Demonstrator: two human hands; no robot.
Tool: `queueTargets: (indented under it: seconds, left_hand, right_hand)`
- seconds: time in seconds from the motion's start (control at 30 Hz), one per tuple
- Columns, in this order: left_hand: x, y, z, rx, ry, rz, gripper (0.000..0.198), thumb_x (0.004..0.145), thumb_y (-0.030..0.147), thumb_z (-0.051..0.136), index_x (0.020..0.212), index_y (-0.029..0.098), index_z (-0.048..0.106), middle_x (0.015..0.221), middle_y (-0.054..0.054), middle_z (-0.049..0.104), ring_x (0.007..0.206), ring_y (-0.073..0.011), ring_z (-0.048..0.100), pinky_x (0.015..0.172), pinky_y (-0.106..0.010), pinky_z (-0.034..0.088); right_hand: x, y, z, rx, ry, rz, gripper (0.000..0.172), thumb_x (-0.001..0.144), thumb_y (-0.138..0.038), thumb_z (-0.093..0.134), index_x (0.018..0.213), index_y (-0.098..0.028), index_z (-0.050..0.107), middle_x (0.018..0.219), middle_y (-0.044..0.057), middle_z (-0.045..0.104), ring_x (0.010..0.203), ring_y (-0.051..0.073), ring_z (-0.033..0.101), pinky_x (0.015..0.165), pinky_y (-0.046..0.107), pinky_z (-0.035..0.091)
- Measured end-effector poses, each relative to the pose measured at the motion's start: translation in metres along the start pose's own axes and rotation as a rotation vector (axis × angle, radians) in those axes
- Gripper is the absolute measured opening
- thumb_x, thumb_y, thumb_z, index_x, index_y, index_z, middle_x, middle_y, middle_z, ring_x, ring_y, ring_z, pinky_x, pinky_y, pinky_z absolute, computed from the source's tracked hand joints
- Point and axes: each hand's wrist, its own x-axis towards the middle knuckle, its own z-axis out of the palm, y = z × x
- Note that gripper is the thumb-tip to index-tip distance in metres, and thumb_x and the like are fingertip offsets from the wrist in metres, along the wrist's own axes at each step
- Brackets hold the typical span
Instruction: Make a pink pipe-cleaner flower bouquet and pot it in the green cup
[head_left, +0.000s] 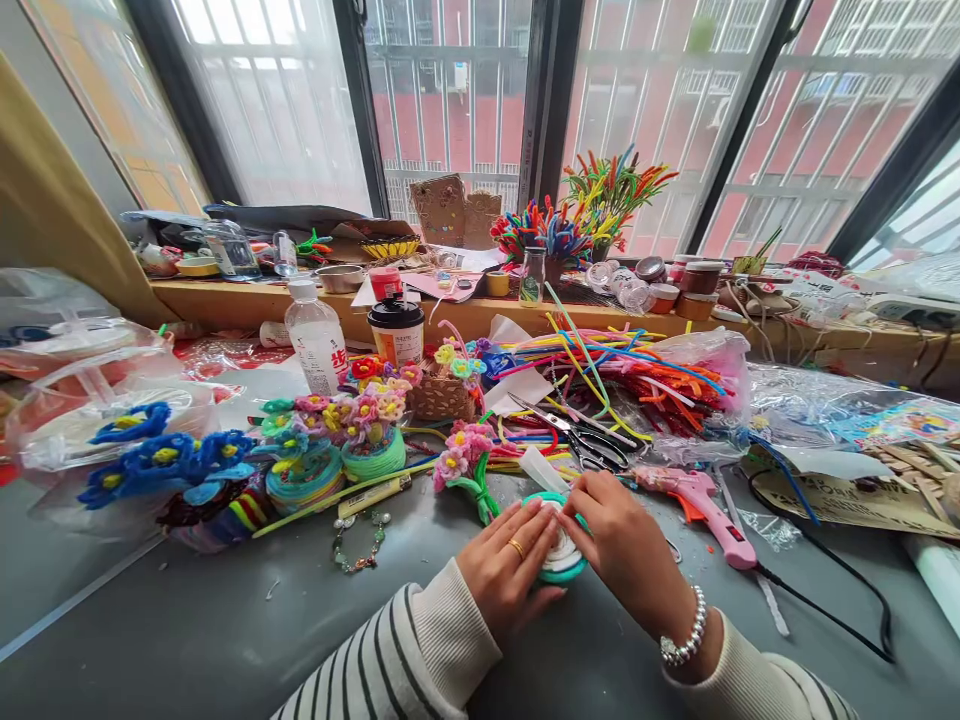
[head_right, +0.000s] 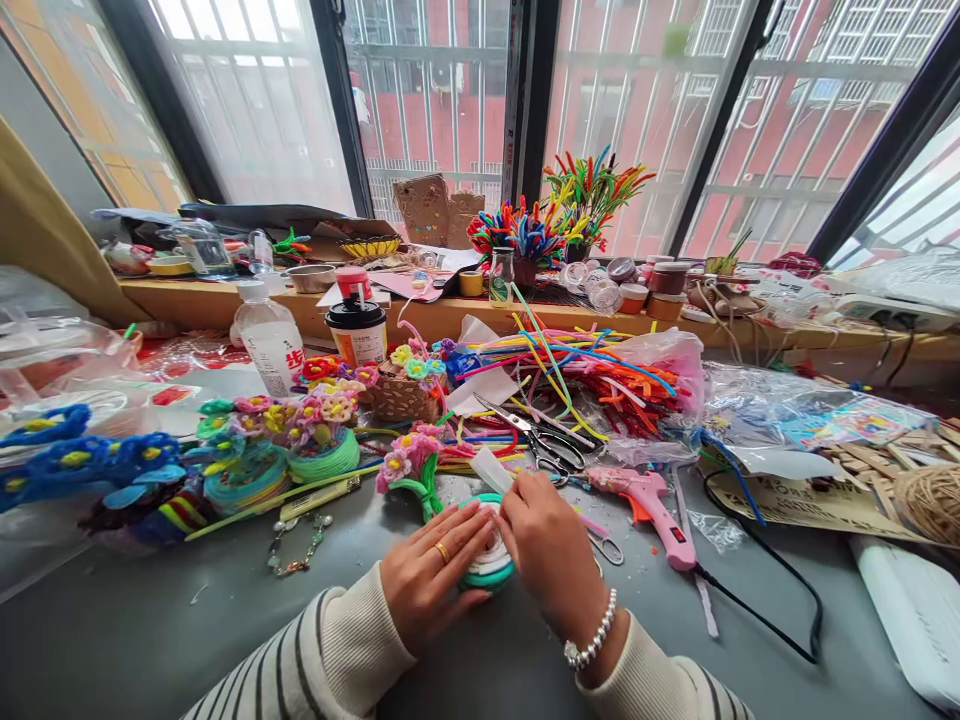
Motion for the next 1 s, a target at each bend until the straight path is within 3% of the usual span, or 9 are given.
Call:
queueTargets:
  seconds: [0.1, 0.17, 0.23, 0.33, 0.5, 0.77, 0.87, 1.0]
  left_hand:
    - [-0.006, -0.004, -0.009, -0.020, 0.116, -0.115, 0.036, 0.080, 0.035, 0.037, 0.103, 0.013, 0.051, 0.103, -0.011, 0.059, 0.100, -0.0204, 0.050, 0.084, -0.033, 0.043]
    - [-0.009, -0.011, -0.018, 0.013, 0.157, -0.386, 0.027, 0.081, 0.026, 0.034, 0.086, 0.017, 0.058, 0.080, -0.007, 0.064, 0.075, -0.0155, 0.059, 0.068, -0.026, 0.048]
    - [-0.008, -0.019, -0.026, 0.099, 0.027, -0.715, 0.031, 0.079, 0.033, 0.035, 0.071, 0.018, 0.061, 0.059, -0.004, 0.062, 0.053, -0.0145, 0.057, 0.053, -0.026, 0.045]
    - [0.002, -0.029, -0.030, 0.091, -0.174, -0.991, 0.038, 0.076, 0.043, 0.037, 0.062, 0.019, 0.063, 0.055, -0.004, 0.061, 0.058, -0.0187, 0.058, 0.052, -0.027, 0.041]
    - [0.025, -0.034, -0.015, 0.120, -0.230, -1.254, 0.040, 0.064, 0.054, 0.045, 0.065, 0.019, 0.065, 0.068, -0.010, 0.065, 0.072, -0.0281, 0.059, 0.059, -0.034, 0.041]
    - [0.023, -0.029, -0.012, 0.122, -0.006, -1.209, 0.022, 0.066, 0.036, 0.050, 0.058, 0.017, 0.058, 0.059, -0.003, 0.062, 0.061, -0.0182, 0.059, 0.054, -0.025, 0.040]
    - [0.021, -0.024, -0.010, 0.145, 0.230, -1.065, 0.022, 0.065, 0.036, 0.051, 0.061, 0.016, 0.058, 0.060, -0.003, 0.060, 0.059, -0.0158, 0.058, 0.057, -0.024, 0.042]
    - [0.029, -0.024, 0.006, 0.224, 0.615, -0.777, 0.026, 0.064, 0.038, 0.052, 0.071, 0.014, 0.060, 0.073, -0.010, 0.063, 0.069, -0.0205, 0.060, 0.059, -0.027, 0.045]
  right_hand:
    - [0.001, 0.001, -0.002, 0.018, -0.040, 0.015, 0.016, 0.078, -0.021, 0.044, 0.067, -0.017, 0.055, 0.073, 0.005, 0.052, 0.073, 0.019, 0.048, 0.064, 0.031, 0.042]
    - [0.000, 0.003, -0.004, 0.079, -0.058, 0.064, 0.013, 0.077, -0.022, 0.046, 0.069, -0.017, 0.056, 0.073, 0.005, 0.052, 0.074, 0.018, 0.049, 0.064, 0.030, 0.041]
    - [-0.002, 0.006, -0.007, 0.143, -0.056, 0.102, 0.014, 0.077, -0.024, 0.046, 0.071, -0.017, 0.056, 0.074, 0.004, 0.052, 0.074, 0.017, 0.049, 0.066, 0.030, 0.041]
    - [-0.004, 0.006, -0.008, 0.192, -0.041, 0.134, 0.016, 0.079, -0.025, 0.043, 0.072, -0.018, 0.056, 0.074, 0.004, 0.052, 0.074, 0.017, 0.049, 0.067, 0.030, 0.040]
    - [-0.001, 0.000, -0.005, 0.230, -0.027, 0.133, 0.018, 0.080, -0.024, 0.042, 0.071, -0.017, 0.056, 0.073, 0.004, 0.051, 0.074, 0.017, 0.048, 0.067, 0.030, 0.039]
    - [0.008, -0.007, -0.004, 0.356, 0.084, 0.128, 0.015, 0.078, -0.026, 0.045, 0.075, -0.017, 0.056, 0.075, 0.005, 0.054, 0.075, 0.018, 0.050, 0.068, 0.031, 0.040]
    - [0.017, -0.011, -0.001, 0.557, 0.075, 0.155, 0.015, 0.075, -0.028, 0.048, 0.083, -0.018, 0.057, 0.078, 0.005, 0.059, 0.070, 0.016, 0.054, 0.062, 0.028, 0.043]
    - [0.031, -0.013, 0.004, 0.904, 0.040, 0.237, 0.027, 0.071, -0.033, 0.053, 0.093, -0.017, 0.054, 0.084, 0.005, 0.061, 0.071, 0.016, 0.058, 0.061, 0.026, 0.047]
